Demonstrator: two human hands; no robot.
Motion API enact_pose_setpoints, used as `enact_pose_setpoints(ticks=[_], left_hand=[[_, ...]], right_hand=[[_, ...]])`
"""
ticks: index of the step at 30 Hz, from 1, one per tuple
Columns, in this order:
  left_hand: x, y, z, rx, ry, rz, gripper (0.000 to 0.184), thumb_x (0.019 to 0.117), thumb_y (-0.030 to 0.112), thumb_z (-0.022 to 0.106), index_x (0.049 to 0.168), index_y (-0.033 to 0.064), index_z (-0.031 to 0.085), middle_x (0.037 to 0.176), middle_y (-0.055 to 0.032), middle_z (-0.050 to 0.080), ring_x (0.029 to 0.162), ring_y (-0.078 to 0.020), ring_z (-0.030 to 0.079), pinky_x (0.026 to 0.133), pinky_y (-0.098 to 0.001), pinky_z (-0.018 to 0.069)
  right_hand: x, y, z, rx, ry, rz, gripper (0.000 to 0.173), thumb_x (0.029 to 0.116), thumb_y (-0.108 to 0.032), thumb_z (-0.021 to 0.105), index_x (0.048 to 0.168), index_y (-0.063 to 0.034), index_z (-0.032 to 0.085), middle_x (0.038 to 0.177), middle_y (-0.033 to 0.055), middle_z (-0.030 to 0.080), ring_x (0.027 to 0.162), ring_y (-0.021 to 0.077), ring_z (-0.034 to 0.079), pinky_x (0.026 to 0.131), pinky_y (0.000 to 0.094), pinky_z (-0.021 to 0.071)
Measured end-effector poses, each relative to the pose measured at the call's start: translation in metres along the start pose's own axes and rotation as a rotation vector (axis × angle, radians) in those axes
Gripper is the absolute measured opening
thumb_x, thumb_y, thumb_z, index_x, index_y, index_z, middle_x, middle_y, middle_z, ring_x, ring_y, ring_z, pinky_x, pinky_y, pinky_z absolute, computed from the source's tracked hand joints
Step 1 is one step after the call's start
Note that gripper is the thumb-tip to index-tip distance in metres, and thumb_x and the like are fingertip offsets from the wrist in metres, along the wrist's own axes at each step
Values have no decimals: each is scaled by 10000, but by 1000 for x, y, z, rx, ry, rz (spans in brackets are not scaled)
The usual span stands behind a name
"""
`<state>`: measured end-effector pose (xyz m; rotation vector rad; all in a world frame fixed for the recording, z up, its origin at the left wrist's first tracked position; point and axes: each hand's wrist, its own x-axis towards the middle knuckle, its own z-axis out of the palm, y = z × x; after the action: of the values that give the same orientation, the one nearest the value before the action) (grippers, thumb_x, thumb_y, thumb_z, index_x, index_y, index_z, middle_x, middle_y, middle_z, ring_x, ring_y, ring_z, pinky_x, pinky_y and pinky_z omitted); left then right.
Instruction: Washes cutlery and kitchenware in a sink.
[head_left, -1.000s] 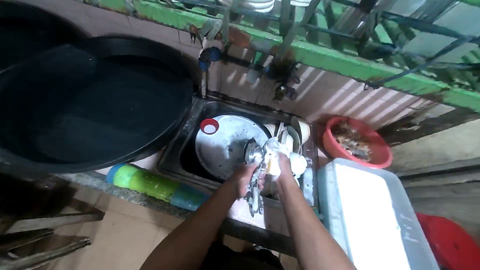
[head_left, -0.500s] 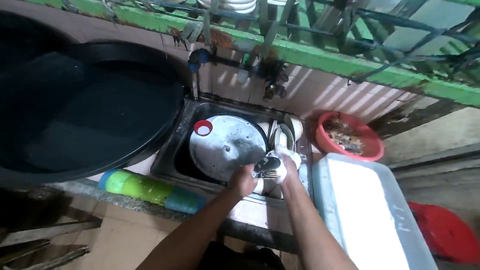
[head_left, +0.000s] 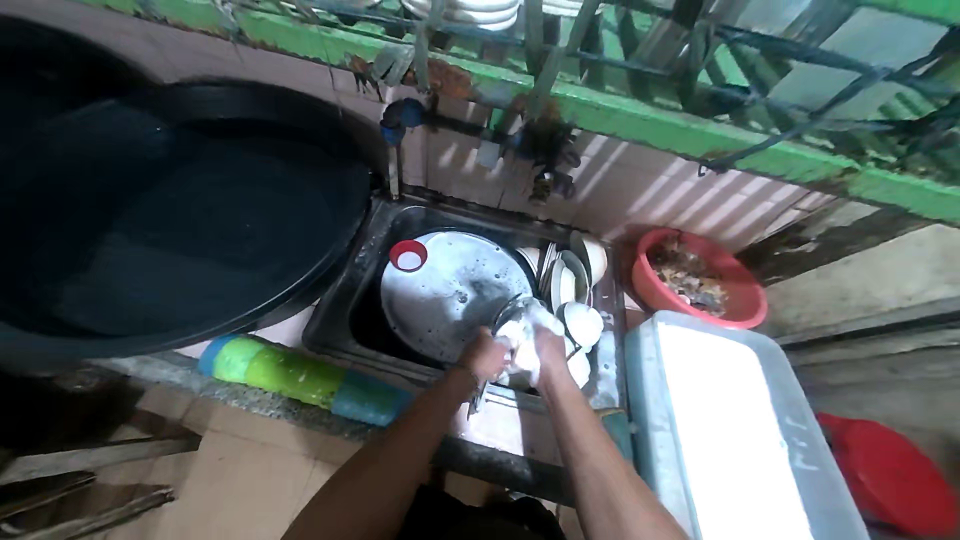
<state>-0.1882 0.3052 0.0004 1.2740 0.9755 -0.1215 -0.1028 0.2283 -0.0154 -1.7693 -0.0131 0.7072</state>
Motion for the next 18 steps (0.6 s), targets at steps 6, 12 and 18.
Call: enact_pose_setpoints(ticks=[6,12,18], left_hand=[[11,-8,-28,183,-65,55,338,1100,341,482,1194,28,567,716,-52,538,514,-134,477,506,-296,448],[-7,-15,-46,38,-49,19,300,1103,219,462,1317,17,522,878,-82,592,626,-140,562,589,-305,520],[-7,-6,-46,-143,-54,7,375,1105,330,467,1327,35,529,961,-139,698,773,-217,709,715,-389,614]], right_hand=[[6,3,4,-191,-67,26,309,1051,-174,561,1249,55,624,1148,231,663,1030,316,644,916,529,529],[54,-23,9,-25,5,-107,429,1052,-371,575,1266,-4,631,1120,188,675,989,278,657,882,508,553],[13,-18,26,-128,-256,13,514,1078,-462,477,1414,-79,545,1138,161,673,968,250,659,847,473,561]])
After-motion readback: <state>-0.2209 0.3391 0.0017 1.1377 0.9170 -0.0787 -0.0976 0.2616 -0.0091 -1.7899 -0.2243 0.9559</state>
